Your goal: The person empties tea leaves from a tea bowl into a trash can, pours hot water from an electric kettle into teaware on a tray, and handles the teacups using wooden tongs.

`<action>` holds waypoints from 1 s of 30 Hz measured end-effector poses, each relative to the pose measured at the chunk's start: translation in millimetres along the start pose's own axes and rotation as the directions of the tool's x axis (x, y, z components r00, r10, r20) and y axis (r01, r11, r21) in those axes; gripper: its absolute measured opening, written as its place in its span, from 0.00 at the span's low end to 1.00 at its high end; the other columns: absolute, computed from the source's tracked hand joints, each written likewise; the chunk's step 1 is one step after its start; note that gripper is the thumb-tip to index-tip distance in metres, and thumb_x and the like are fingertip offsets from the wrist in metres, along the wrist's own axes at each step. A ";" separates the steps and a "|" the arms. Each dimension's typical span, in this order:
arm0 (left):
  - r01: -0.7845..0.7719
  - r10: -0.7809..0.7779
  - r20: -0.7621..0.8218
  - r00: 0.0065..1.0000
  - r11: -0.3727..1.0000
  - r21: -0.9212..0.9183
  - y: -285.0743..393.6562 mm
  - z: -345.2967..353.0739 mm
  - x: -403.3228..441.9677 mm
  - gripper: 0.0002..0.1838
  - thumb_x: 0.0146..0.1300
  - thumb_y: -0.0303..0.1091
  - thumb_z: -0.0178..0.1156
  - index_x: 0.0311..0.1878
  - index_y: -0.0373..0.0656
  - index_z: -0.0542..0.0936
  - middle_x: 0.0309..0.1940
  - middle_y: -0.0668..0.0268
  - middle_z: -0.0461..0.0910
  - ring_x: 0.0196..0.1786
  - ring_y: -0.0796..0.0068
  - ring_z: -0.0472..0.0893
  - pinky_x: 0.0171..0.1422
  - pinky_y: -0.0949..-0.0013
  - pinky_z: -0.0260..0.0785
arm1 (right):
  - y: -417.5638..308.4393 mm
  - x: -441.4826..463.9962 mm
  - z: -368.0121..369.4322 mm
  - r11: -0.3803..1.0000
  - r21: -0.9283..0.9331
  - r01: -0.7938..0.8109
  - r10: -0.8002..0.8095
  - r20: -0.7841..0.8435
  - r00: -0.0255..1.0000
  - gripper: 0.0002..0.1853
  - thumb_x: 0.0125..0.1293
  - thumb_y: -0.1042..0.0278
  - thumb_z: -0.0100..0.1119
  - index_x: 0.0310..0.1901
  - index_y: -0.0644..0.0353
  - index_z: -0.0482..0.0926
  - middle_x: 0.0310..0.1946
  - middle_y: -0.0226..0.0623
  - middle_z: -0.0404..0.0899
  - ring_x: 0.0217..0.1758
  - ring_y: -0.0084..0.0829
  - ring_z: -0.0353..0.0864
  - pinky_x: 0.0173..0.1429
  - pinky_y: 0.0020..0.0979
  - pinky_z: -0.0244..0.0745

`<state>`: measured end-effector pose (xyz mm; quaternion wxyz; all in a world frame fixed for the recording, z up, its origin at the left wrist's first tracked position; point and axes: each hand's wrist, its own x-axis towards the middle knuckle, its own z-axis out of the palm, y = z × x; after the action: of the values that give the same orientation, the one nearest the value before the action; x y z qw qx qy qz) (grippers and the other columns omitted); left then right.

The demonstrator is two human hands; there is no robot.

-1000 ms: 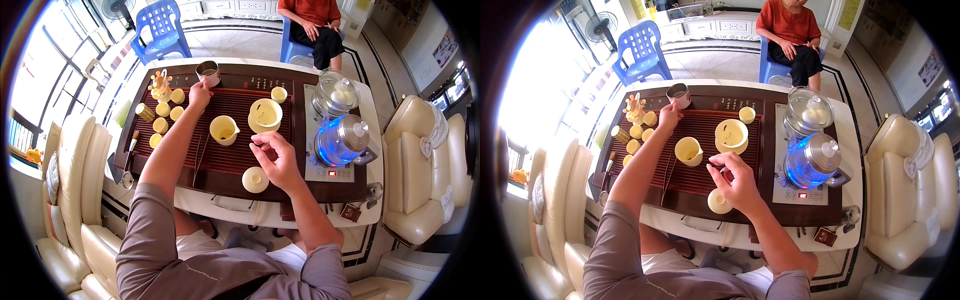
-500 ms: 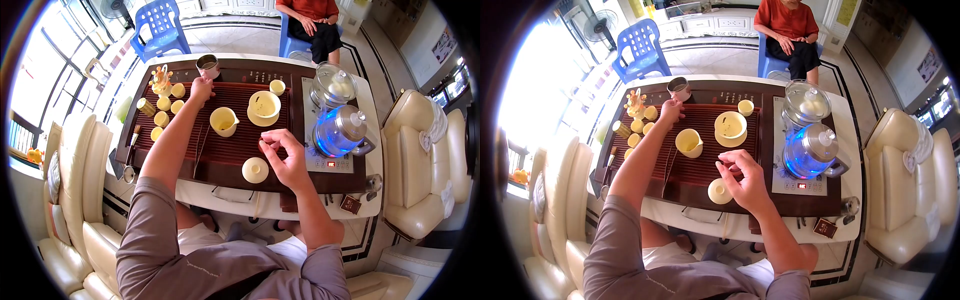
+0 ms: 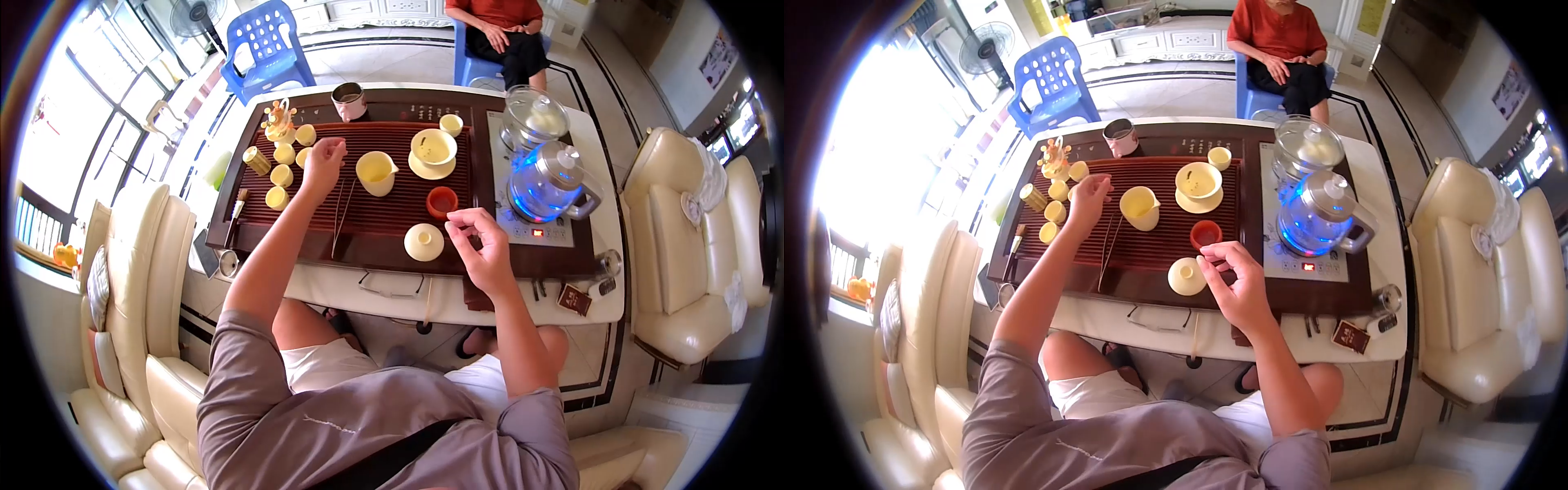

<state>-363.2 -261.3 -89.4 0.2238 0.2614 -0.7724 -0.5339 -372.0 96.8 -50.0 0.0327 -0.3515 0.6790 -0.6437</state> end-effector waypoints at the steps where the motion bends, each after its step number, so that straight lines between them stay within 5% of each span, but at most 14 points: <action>1: -0.149 0.149 0.003 0.989 0.989 0.016 -1.1 2.2 -11.6 0.16 0.72 0.37 0.60 0.54 0.34 0.79 0.40 0.62 0.83 0.40 0.75 0.82 0.47 0.71 0.75 | 0.9 -4.5 -0.8 1.000 0.011 -0.005 0.005 -0.008 1.000 0.08 0.68 0.73 0.64 0.46 0.64 0.82 0.45 0.35 0.82 0.44 0.23 0.80 0.46 0.24 0.75; 2: -0.294 0.294 0.007 0.956 0.955 0.031 -2.8 3.0 -23.2 0.17 0.72 0.38 0.61 0.54 0.34 0.79 0.43 0.61 0.84 0.45 0.73 0.82 0.53 0.68 0.75 | 1.1 -10.0 -1.8 1.000 0.008 -0.005 0.005 -0.018 1.000 0.08 0.68 0.73 0.64 0.46 0.64 0.82 0.45 0.35 0.82 0.44 0.23 0.80 0.46 0.24 0.75; 4: -0.269 0.267 0.095 0.959 0.963 0.001 -1.0 6.1 -43.2 0.29 0.69 0.44 0.64 0.67 0.38 0.70 0.58 0.52 0.77 0.61 0.64 0.76 0.65 0.63 0.69 | 1.8 -20.0 -2.7 0.999 -0.030 -0.042 0.041 -0.024 0.999 0.07 0.68 0.73 0.64 0.46 0.64 0.82 0.43 0.35 0.82 0.44 0.23 0.81 0.46 0.25 0.75; 7: -0.218 0.204 0.134 0.970 0.971 0.101 9.6 14.9 -69.9 0.47 0.62 0.48 0.71 0.75 0.41 0.55 0.69 0.46 0.64 0.71 0.52 0.68 0.71 0.54 0.64 | 10.6 -39.1 -5.1 0.997 -0.051 -0.058 0.055 -0.053 0.997 0.08 0.67 0.71 0.64 0.44 0.65 0.82 0.41 0.36 0.82 0.43 0.26 0.83 0.45 0.26 0.77; 12: -0.373 0.343 0.225 0.912 0.922 0.105 1.2 32.8 -62.0 0.50 0.57 0.42 0.76 0.75 0.45 0.54 0.69 0.50 0.66 0.70 0.56 0.69 0.72 0.54 0.63 | 21.8 -68.9 -16.4 0.989 -0.108 -0.105 0.095 -0.092 0.991 0.08 0.67 0.70 0.64 0.44 0.64 0.82 0.38 0.36 0.82 0.39 0.27 0.84 0.42 0.27 0.77; 16: -0.534 0.487 0.218 0.846 0.777 0.335 15.8 43.5 -60.9 0.50 0.50 0.36 0.78 0.73 0.44 0.59 0.65 0.50 0.69 0.67 0.56 0.72 0.70 0.57 0.67 | 40.1 -83.8 -28.1 0.983 -0.156 -0.097 0.069 -0.177 0.982 0.07 0.67 0.70 0.64 0.41 0.65 0.82 0.37 0.36 0.82 0.37 0.26 0.84 0.39 0.27 0.77; 18: -0.419 0.368 0.210 0.906 0.850 0.318 20.2 45.5 -58.8 0.49 0.48 0.34 0.78 0.72 0.45 0.60 0.64 0.48 0.68 0.66 0.49 0.71 0.71 0.53 0.65 | 50.7 -87.9 -32.3 0.981 -0.157 -0.112 0.076 -0.218 0.973 0.06 0.67 0.70 0.64 0.40 0.65 0.82 0.35 0.36 0.82 0.34 0.26 0.83 0.36 0.26 0.76; 30: -0.351 0.354 0.079 0.932 0.825 0.443 20.3 47.6 -51.1 0.46 0.48 0.41 0.79 0.68 0.42 0.64 0.59 0.50 0.72 0.63 0.50 0.73 0.68 0.54 0.66 | 58.8 -61.9 -35.6 0.980 -0.199 0.011 -0.070 -0.292 0.954 0.08 0.66 0.72 0.65 0.31 0.64 0.78 0.24 0.35 0.77 0.22 0.26 0.76 0.27 0.27 0.70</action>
<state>-357.2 -188.8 -89.4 0.2544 0.1609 -0.9086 -0.2895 -368.7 154.8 -121.9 -0.1179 -0.2661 0.7285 -0.6201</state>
